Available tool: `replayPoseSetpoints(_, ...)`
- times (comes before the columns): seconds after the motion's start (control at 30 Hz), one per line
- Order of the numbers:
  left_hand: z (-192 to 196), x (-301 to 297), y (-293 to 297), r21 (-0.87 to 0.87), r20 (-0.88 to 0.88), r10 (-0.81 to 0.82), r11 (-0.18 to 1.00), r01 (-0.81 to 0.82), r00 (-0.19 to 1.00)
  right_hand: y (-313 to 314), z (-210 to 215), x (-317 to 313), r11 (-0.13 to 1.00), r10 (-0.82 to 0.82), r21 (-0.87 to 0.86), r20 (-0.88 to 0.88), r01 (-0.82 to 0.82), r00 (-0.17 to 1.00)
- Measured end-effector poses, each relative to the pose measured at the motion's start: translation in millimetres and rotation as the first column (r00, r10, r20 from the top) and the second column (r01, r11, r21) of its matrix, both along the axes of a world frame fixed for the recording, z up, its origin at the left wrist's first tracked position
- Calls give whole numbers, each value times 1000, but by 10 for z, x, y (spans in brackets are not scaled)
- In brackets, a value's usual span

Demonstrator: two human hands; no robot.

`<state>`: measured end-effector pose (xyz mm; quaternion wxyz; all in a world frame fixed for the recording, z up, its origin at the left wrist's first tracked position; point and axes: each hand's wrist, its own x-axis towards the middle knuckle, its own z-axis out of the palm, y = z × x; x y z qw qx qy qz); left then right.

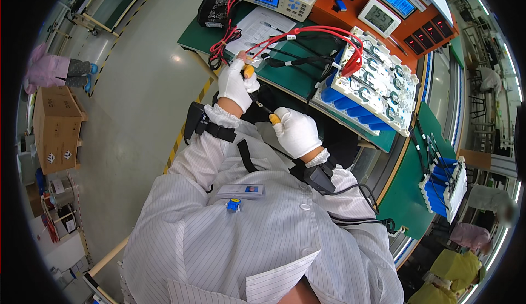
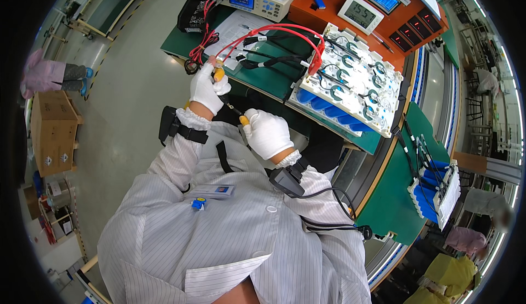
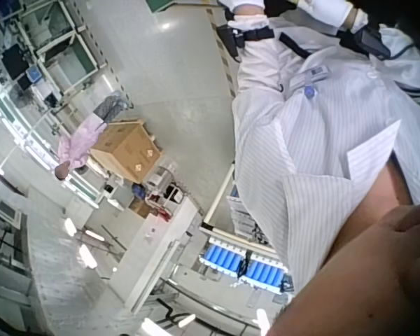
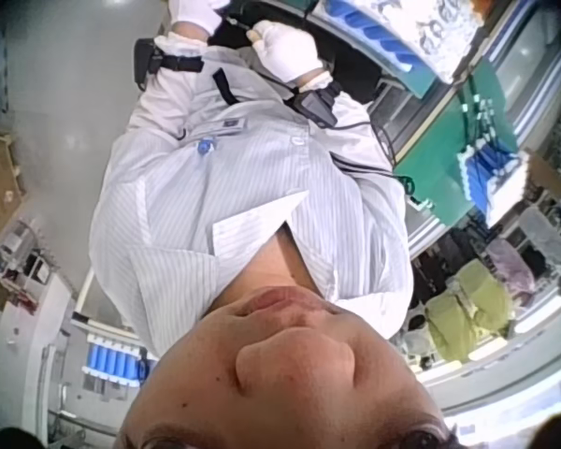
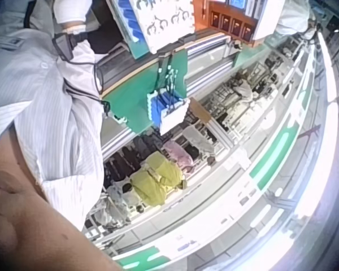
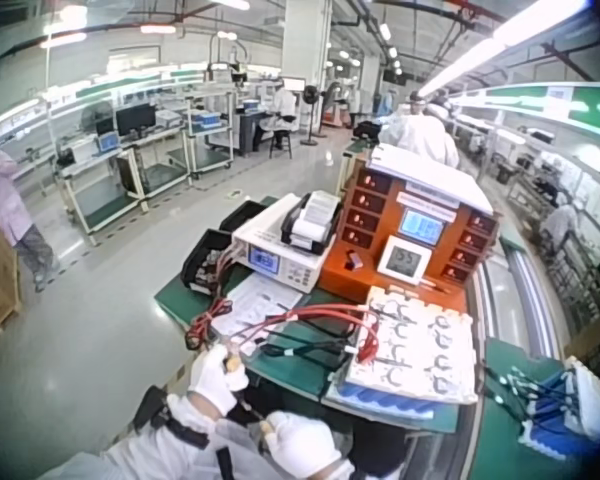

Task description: Assembling and testing battery modules at a workstation, including screwdriving, wiring, and checking documentation.

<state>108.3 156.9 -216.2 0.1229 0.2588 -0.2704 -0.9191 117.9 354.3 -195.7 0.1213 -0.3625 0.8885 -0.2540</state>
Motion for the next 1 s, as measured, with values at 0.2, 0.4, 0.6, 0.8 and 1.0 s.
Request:
replayPoseSetpoints(0.2,19,19,-31,25,-18,-17,1000,17,1000,-1,14,-4,1000,13,-5,9,-13,1000)
replayPoseSetpoints(0.4,29,25,-42,36,10,11,999,-11,1000,-2,13,-7,1000,24,-11,-11,-24,1000)
replayPoseSetpoints(0.6,30,19,-368,-61,114,173,984,-166,978,76,15,-8,1000,-11,12,12,11,1000)
replayPoseSetpoints(0.8,32,186,-496,-140,-42,14,990,-20,999,139,-26,-49,991,-108,-77,9,108,994)
replayPoseSetpoints(1.0,-12,363,4,-347,41,-245,906,244,969,41,45,-81,978,-130,-169,-29,124,991)
